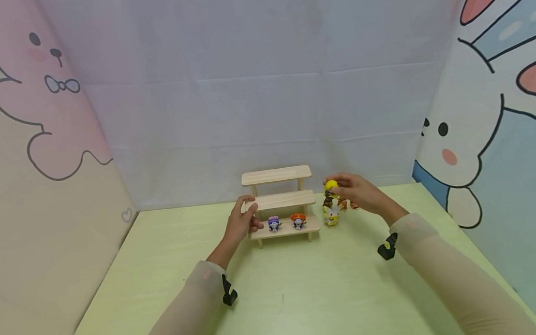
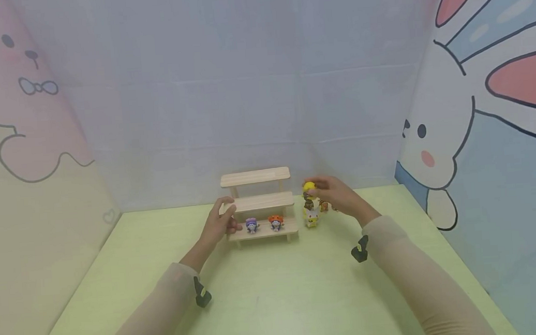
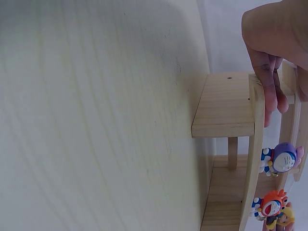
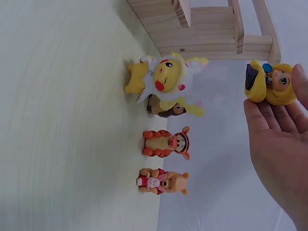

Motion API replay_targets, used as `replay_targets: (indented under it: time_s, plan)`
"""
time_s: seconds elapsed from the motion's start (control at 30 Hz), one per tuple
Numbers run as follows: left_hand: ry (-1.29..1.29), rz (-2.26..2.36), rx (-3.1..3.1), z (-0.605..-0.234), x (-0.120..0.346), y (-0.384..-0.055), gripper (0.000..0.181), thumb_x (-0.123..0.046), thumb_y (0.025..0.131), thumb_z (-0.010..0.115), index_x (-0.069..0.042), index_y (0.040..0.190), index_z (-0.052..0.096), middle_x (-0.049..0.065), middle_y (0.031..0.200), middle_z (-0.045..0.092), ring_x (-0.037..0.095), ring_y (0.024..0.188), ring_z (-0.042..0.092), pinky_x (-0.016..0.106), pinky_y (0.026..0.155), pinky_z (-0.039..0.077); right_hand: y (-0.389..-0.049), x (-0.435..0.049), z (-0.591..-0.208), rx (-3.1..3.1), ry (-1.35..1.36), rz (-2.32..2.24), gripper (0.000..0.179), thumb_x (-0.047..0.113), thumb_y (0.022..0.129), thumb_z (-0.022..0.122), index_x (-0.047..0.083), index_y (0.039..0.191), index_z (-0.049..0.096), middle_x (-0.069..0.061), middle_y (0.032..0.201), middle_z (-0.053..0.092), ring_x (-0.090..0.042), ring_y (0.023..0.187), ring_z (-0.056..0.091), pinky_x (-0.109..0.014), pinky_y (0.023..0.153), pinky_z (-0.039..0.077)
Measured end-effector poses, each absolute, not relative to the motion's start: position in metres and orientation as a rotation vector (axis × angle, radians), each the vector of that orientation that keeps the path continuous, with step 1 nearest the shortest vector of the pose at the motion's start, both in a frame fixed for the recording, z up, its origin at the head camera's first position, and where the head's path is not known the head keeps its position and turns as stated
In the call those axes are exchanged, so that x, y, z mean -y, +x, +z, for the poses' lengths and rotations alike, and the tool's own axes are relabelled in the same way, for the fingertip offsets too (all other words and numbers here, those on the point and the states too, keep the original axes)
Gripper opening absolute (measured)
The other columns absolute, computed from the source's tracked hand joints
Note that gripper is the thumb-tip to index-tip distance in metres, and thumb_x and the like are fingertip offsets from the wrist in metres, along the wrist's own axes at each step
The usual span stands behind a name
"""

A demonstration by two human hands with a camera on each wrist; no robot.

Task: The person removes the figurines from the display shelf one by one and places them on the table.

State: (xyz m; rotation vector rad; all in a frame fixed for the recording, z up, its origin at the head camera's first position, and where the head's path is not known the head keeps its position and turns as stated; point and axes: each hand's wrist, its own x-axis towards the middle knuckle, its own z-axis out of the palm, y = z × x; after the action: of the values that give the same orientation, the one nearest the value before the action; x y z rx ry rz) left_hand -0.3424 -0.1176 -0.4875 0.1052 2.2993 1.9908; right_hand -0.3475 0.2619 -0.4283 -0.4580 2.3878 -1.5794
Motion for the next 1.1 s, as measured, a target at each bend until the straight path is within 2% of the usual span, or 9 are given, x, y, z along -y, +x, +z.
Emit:
replay_targets:
  time_s: [0.1,0.3,0.47,0.63,0.73,0.8,0.93,1.1]
  plan:
    - [0.109,1.991,-2.301,-0.489,0.118,-0.343,0.039,-0.03,0.109,0.057,-0.017,0.145,0.051,0.007,0.064,0.062,0.018,0.06,0.072,0.023,0.052,0.055,-0.346,-0.271,-0.43,-2.35,-0.444,-1.602,0.05,0.031,0.107,0.059,0.009,0.151,0.048,-0.018,0.15,0.052,-0.038,0.115,0.055,-0.032,0.071,0.049]
    - [0.116,1.991,-2.293,-0.489,0.118,-0.343,0.039,-0.033,0.108,0.058,-0.019,0.144,0.052,0.007,0.064,0.064,0.019,0.061,0.072,0.023,0.053,0.055,-0.34,-0.29,-0.436,-2.314,-0.462,-1.636,0.053,0.027,0.108,0.059,0.001,0.152,0.045,-0.024,0.153,0.046,-0.024,0.125,0.055,-0.025,0.091,0.051]
    - [0.116,1.993,-2.297,-0.488,0.118,-0.342,0.038,-0.034,0.108,0.058,-0.022,0.143,0.052,0.006,0.064,0.063,0.018,0.06,0.072,0.024,0.053,0.056,-0.336,-0.306,-0.444,-2.327,-0.457,-1.615,0.052,0.026,0.108,0.058,0.001,0.152,0.045,-0.024,0.155,0.043,-0.027,0.133,0.051,-0.026,0.1,0.049]
    - [0.116,1.998,-2.298,-0.489,0.118,-0.343,0.037,-0.033,0.108,0.058,-0.022,0.142,0.052,0.005,0.063,0.063,0.017,0.059,0.071,0.024,0.053,0.056,-0.332,-0.319,-0.454,-2.321,-0.441,-1.567,0.05,0.025,0.109,0.056,0.003,0.153,0.045,-0.021,0.159,0.04,-0.035,0.145,0.039,-0.043,0.116,0.038]
    - [0.119,2.002,-2.3,-0.49,0.118,-0.343,0.038,-0.034,0.108,0.058,-0.02,0.143,0.052,0.005,0.063,0.063,0.016,0.059,0.071,0.023,0.053,0.056,-0.331,-0.324,-0.461,-2.277,-0.438,-1.566,0.049,0.022,0.109,0.055,0.002,0.153,0.042,-0.023,0.16,0.037,-0.04,0.146,0.035,-0.054,0.119,0.031]
    - [0.12,2.003,-2.301,-0.49,0.118,-0.343,0.039,-0.034,0.108,0.058,-0.018,0.143,0.051,0.005,0.062,0.062,0.016,0.059,0.071,0.023,0.053,0.055,-0.331,-0.326,-0.466,-2.255,-0.434,-1.563,0.05,0.021,0.109,0.055,0.001,0.153,0.042,-0.024,0.16,0.036,-0.04,0.145,0.036,-0.056,0.119,0.03]
    - [0.116,1.994,-2.307,-0.489,0.117,-0.342,0.041,-0.035,0.108,0.057,-0.018,0.145,0.051,0.004,0.062,0.061,0.016,0.059,0.071,0.022,0.052,0.055,-0.33,-0.329,-0.475,-2.238,-0.437,-1.533,0.051,0.02,0.109,0.055,-0.001,0.153,0.041,-0.025,0.161,0.034,-0.036,0.144,0.038,-0.051,0.118,0.035]
    - [0.108,1.998,-2.308,-0.489,0.117,-0.342,0.039,-0.035,0.108,0.058,-0.019,0.143,0.052,0.004,0.062,0.061,0.017,0.059,0.072,0.022,0.052,0.054,-0.331,-0.329,-0.485,-2.164,-0.451,-1.553,0.051,0.017,0.109,0.055,-0.004,0.153,0.039,-0.026,0.163,0.029,-0.035,0.145,0.037,-0.033,0.111,0.044]
